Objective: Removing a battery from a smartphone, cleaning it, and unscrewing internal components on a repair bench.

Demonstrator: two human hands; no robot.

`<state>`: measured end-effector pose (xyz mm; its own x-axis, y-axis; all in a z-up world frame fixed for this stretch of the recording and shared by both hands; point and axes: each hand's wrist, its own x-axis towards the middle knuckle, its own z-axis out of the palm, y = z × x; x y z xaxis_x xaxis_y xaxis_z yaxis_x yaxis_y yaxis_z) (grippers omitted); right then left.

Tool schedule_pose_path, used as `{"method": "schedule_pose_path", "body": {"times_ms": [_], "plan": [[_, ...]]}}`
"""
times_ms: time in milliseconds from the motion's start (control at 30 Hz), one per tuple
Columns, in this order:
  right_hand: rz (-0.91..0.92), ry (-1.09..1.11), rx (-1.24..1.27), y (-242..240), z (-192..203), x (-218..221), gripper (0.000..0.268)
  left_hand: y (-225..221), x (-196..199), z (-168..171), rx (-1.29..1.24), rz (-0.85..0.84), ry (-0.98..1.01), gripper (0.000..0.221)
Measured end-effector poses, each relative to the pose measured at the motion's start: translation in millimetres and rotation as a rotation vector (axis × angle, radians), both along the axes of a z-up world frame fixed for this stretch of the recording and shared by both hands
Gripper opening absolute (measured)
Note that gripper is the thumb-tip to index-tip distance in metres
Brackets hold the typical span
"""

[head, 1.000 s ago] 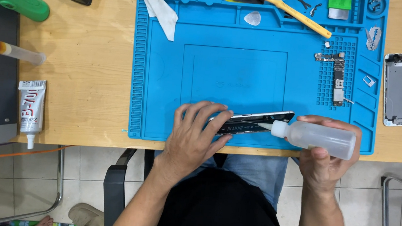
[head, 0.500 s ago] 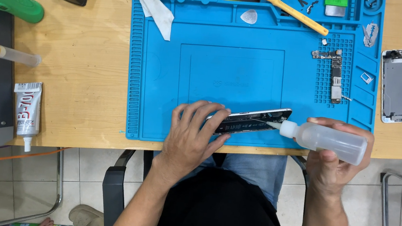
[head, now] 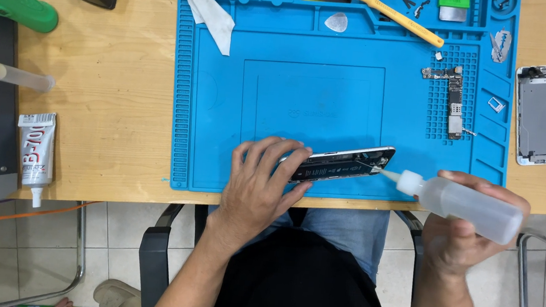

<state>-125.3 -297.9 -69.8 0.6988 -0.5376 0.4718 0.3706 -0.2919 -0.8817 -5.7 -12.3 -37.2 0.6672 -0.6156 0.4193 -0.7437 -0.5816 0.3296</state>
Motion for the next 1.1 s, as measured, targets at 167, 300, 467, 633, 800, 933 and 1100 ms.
{"method": "schedule_pose_path", "body": {"times_ms": [167,300,467,633,800,933,1100], "plan": [[-0.100,-0.043,0.514,8,10,-6,0.068,-1,-1,2,0.018,0.032,0.039,0.053],[-0.227,0.015,0.975,22,32,3,0.054,-1,1,7,0.045,0.044,0.144,0.059],[-0.038,0.039,1.001,29,31,-2,0.044,-2,4,10,0.075,0.066,0.173,0.066],[0.244,-0.026,0.986,52,29,3,0.040,-2,7,15,0.077,0.065,0.199,0.067],[0.474,0.027,1.206,83,35,10,0.033,-1,12,18,0.155,0.096,0.172,0.074],[0.588,0.061,1.249,111,36,16,0.033,3,-8,30,0.017,-0.038,0.223,0.079],[0.680,0.267,1.055,141,34,23,0.060,0,-44,39,-0.588,-0.138,0.408,0.039]]}}
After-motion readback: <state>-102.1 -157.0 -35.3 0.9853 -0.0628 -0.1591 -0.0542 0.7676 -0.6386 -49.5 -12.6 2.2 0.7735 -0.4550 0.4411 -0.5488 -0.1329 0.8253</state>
